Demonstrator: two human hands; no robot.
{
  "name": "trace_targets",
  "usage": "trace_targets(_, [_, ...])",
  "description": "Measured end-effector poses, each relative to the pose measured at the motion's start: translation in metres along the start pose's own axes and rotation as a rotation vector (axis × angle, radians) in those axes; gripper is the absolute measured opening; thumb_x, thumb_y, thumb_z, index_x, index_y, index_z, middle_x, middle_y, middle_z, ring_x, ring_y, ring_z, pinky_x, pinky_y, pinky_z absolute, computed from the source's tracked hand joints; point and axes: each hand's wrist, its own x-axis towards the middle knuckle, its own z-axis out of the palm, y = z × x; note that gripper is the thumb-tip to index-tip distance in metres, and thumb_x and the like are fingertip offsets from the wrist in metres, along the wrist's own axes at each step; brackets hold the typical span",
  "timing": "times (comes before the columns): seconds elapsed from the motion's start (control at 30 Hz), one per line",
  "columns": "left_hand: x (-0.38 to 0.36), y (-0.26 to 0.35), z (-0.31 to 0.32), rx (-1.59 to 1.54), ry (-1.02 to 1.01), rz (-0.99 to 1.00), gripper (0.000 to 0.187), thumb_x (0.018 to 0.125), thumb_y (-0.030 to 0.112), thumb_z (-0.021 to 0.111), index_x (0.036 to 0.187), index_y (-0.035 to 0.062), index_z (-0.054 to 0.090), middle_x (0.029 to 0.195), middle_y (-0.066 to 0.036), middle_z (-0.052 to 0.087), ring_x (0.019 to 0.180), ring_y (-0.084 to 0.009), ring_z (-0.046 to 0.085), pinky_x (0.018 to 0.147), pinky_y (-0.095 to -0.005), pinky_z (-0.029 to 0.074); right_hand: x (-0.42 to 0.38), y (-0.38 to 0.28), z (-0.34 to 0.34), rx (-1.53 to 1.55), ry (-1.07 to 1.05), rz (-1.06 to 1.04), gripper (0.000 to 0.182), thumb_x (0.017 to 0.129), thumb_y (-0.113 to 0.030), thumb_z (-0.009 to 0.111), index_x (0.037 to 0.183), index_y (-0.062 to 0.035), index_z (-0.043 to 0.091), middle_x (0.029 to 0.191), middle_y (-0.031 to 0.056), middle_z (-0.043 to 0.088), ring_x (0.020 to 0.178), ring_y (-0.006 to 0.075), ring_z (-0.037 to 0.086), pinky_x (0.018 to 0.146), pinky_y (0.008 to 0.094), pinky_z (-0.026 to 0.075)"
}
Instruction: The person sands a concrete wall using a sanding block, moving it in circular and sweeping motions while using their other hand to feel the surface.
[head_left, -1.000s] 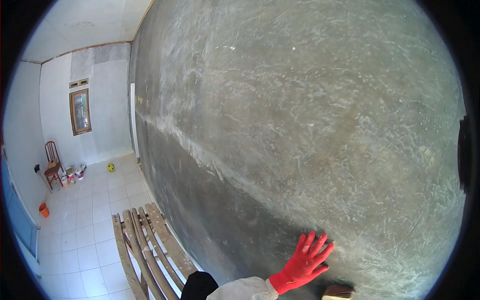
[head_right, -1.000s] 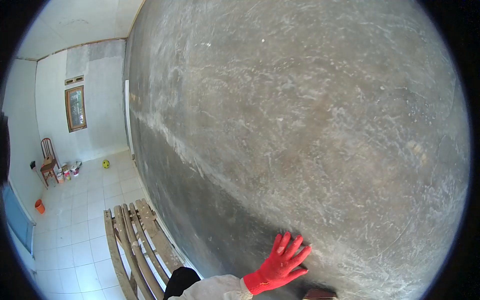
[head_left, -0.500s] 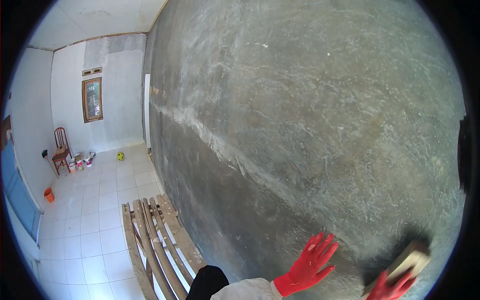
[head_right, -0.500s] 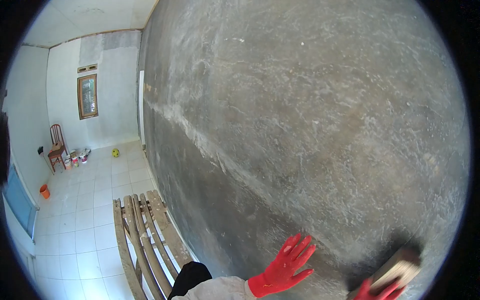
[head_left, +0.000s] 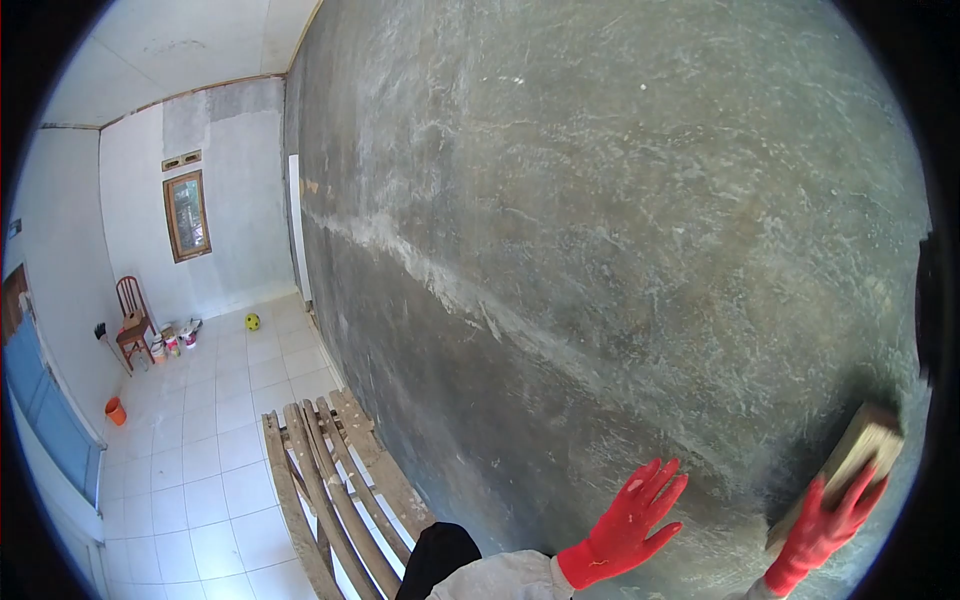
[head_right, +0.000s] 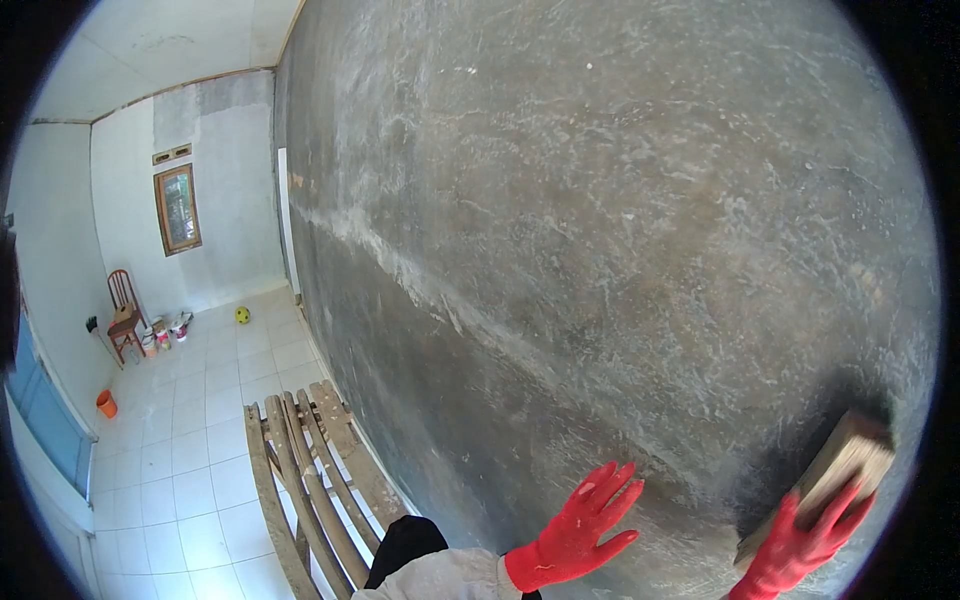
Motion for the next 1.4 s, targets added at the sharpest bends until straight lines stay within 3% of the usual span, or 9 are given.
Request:
trace_targets(0.17, [-0.012,0.001,0.004,-0.017,0.01,-0.019,0.068,0.091,0.027,0.065,0.149,0.0073,0.034,0.154,-0.018,0.032,0.141,-0.04,0.031,0.114,-0.0485,0.028,-0.053,0.007,0.014,-0.073,0.096,0.008,0.084,0.075,-0.013,0.071,0.151,-0.0165,0.034,0.15,0.0313,0.028,0.133,0.0496,0.038,0.108,0.0519,0.037])
trace_targets(0.23, [-0.019,0.002,0.009,-0.034,0.002,-0.021,0.068,0.091,0.027,0.065,0.149,0.0071,0.034,0.154,-0.018,0.032,0.141,-0.0397,0.031,0.114,-0.0485,0.028,-0.104,-0.039,-0.029,-0.223,0.005,-0.039,0.092,0.072,-0.05,0.081,0.146,-0.016,0.038,0.132,0.035,0.045,0.114,0.0507,0.052,0.085,0.0576,0.05])
trace_targets(0.37, [-0.038,0.006,0.013,-0.055,-0.056,-0.013,0.068,0.092,0.026,0.062,0.15,0.0051,0.031,0.154,-0.019,0.029,0.14,-0.0403,0.03,0.115,-0.0483,0.026,-0.271,-0.01,-0.023,0.113,-0.293,0.043,0.082,0.074,-0.041,0.081,0.142,-0.0186,0.042,0.135,0.0349,0.042,0.106,0.0502,0.058,0.082,0.0582,0.051])
trace_targets(0.7, [-0.033,0.031,-0.003,-0.011,-0.049,-0.011,0.07,0.09,0.023,0.067,0.149,0.0051,0.033,0.153,-0.019,0.032,0.14,-0.0388,0.033,0.113,-0.0466,0.03,0.016,-0.037,-0.003,0.065,0.057,0.04,0.088,0.069,-0.009,0.079,0.147,-0.0184,0.041,0.147,0.027,0.037,0.128,0.0437,0.045,0.103,0.047,0.043])
trace_targets(0.97, [-0.076,0.028,0.026,-0.056,-0.082,-0.063,0.071,0.09,0.023,0.066,0.15,0.0056,0.032,0.154,-0.018,0.031,0.14,-0.0376,0.033,0.113,-0.0455,0.03,-0.208,-0.028,0.017,-0.009,0.026,0.019,0.105,0.064,-0.018,0.078,0.153,-0.0287,0.025,0.147,0.0333,0.033,0.126,0.0525,0.044,0.099,0.0569,0.043])
trace_targets(1.1, [-0.096,0.053,0.018,-0.126,-0.225,-0.171,0.06,0.092,0.021,0.058,0.144,0.0001,0.038,0.149,-0.025,0.036,0.14,-0.0388,0.032,0.112,-0.0492,0.028,-0.253,-0.033,-0.034,0.107,-0.205,-0.089,0.088,0.066,-0.053,0.084,0.14,-0.0277,0.045,0.132,0.0328,0.046,0.1,0.0469,0.058,0.073,0.0547,0.05])
trace_targets(1.17, [-0.104,0.044,0.025,-0.079,-0.293,-0.165,0.072,0.087,0.02,0.064,0.148,0.0001,0.031,0.153,-0.024,0.03,0.141,-0.0392,0.03,0.114,-0.0484,0.026,-0.194,-0.044,-0.038,0.141,-0.146,-0.082,0.065,0.08,-0.039,0.077,0.136,-0.0173,0.051,0.132,0.0308,0.048,0.107,0.0452,0.056,0.079,0.0525,0.051])
trace_targets(1.2, [-0.101,0.046,0.026,-0.084,-0.282,-0.148,0.073,0.087,0.019,0.064,0.148,-0.0003,0.03,0.153,-0.024,0.03,0.142,-0.0387,0.029,0.115,-0.0479,0.025,-0.183,-0.04,0.0,0.066,0.0,-0.034,0.104,0.062,-0.023,0.079,0.153,-0.0281,0.027,0.148,0.033,0.032,0.127,0.0521,0.043,0.099,0.057,0.042])
trace_targets(1.4, [-0.076,0.034,0.051,-0.108,-0.15,-0.065,0.072,0.086,0.024,0.067,0.148,0.0052,0.034,0.151,-0.024,0.031,0.137,-0.0419,0.034,0.111,-0.0489,0.031,0.014,-0.056,-0.009,0.199,0.062,0.158,0.099,0.056,-0.012,0.086,0.145,-0.021,0.045,0.149,0.0245,0.036,0.129,0.0428,0.044,0.103,0.0474,0.039])
